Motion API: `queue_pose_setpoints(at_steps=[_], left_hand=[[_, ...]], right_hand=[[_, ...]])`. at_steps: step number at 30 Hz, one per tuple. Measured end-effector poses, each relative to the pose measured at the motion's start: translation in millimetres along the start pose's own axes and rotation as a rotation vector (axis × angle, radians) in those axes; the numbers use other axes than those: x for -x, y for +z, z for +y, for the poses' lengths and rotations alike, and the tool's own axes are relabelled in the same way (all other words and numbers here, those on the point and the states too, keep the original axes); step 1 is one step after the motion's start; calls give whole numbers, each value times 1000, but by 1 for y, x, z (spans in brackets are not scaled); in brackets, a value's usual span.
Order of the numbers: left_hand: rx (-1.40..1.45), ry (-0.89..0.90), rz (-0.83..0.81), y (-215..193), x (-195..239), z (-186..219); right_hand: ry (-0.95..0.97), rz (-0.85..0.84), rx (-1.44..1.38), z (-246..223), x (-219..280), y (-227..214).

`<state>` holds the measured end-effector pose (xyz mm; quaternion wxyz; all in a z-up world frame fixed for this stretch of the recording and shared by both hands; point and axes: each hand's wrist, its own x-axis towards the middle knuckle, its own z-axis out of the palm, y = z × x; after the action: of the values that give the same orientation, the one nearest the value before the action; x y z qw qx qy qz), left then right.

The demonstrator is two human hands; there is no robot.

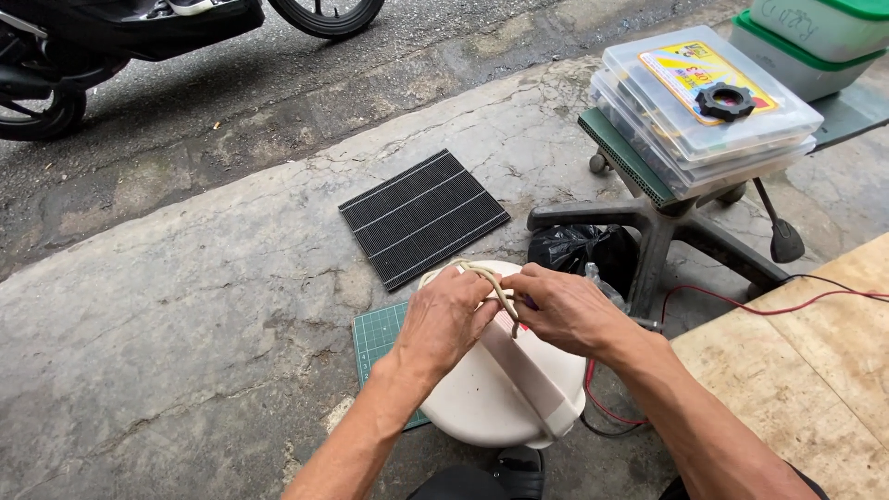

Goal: The person disassembles a white electric appliance, likely a fan, by removing the bottom cover with a screwdriver. They then proceed to unscrew and remove internal components, including a motor and wiring, from the main housing.

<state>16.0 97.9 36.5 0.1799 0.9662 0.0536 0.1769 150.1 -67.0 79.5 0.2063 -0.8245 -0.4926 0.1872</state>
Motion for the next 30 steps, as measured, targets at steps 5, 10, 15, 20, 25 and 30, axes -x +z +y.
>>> queue_pose_setpoints(at_steps=[5, 10, 15, 20, 25, 30], left_hand=[[-48, -15, -45, -2, -11, -22], [-108, -42, -362, -31, 17, -18], [22, -196, -198, -37, 77, -13], [454, -648, 113, -59, 153, 2], [1049, -1230, 650, -43, 249, -42], [1468, -1425, 812, 56, 294, -101]], right_hand=[[-6, -40, -300, -12, 7, -4], [132, -78, -286, -15, 13, 5], [271, 88, -41, 20, 4, 7], [555, 7, 74, 52, -1, 3], [585, -21, -141, 34, -2, -11], [597, -6, -191, 36, -2, -11]])
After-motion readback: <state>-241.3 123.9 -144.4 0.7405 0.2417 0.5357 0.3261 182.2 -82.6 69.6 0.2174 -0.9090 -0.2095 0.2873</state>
